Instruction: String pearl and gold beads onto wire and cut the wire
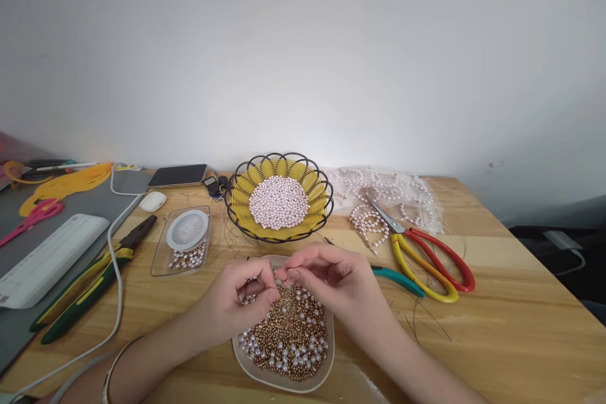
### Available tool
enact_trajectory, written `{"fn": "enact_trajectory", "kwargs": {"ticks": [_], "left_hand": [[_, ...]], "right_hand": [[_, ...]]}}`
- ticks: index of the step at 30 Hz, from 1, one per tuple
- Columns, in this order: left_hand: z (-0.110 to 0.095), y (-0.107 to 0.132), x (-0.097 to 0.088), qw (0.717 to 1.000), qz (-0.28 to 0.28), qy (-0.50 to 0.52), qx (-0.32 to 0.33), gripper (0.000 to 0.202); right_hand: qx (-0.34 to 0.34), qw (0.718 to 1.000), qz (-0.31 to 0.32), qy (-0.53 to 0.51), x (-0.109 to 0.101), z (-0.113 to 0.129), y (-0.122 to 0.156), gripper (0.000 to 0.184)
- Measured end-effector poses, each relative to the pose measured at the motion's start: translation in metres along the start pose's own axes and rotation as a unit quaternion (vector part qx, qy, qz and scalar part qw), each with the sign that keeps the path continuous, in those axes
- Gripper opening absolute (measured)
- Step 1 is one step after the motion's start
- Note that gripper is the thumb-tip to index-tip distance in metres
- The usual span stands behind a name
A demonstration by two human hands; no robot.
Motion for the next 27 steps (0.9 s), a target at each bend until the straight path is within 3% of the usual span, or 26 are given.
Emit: {"fn": "enact_trajectory", "kwargs": {"ticks": [11, 21, 27], "left_hand": [[0.0041, 0.0021, 0.0012, 1.000, 0.006, 0.007, -0.011, 0.015], [0.0057, 0.0033, 0.0028, 0.999, 0.022, 0.014, -0.020, 0.014], [0.0054, 0.0029, 0.0031, 0.999, 0.024, 0.009, -0.025, 0.013]], "right_hand": [[-0.044, 0.998, -0.004, 0.047, 0.0019, 0.0037, 0.0001, 0.011], [-0.037, 0.998, -0.006, 0.046, 0.0015, 0.0013, 0.0014, 0.013], [-0.063, 0.997, -0.012, 0.044, 0.0032, 0.0062, 0.0018, 0.005]]}}
Point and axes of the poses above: each hand's wrist, its own y-axis away from the middle knuckle, its own x-axis out of the palm, z = x × y, the point moved 5 cm from there along -y, towards the middle knuckle, and after that the axes turned 13 degrees about -z, right-handed, at the moved point
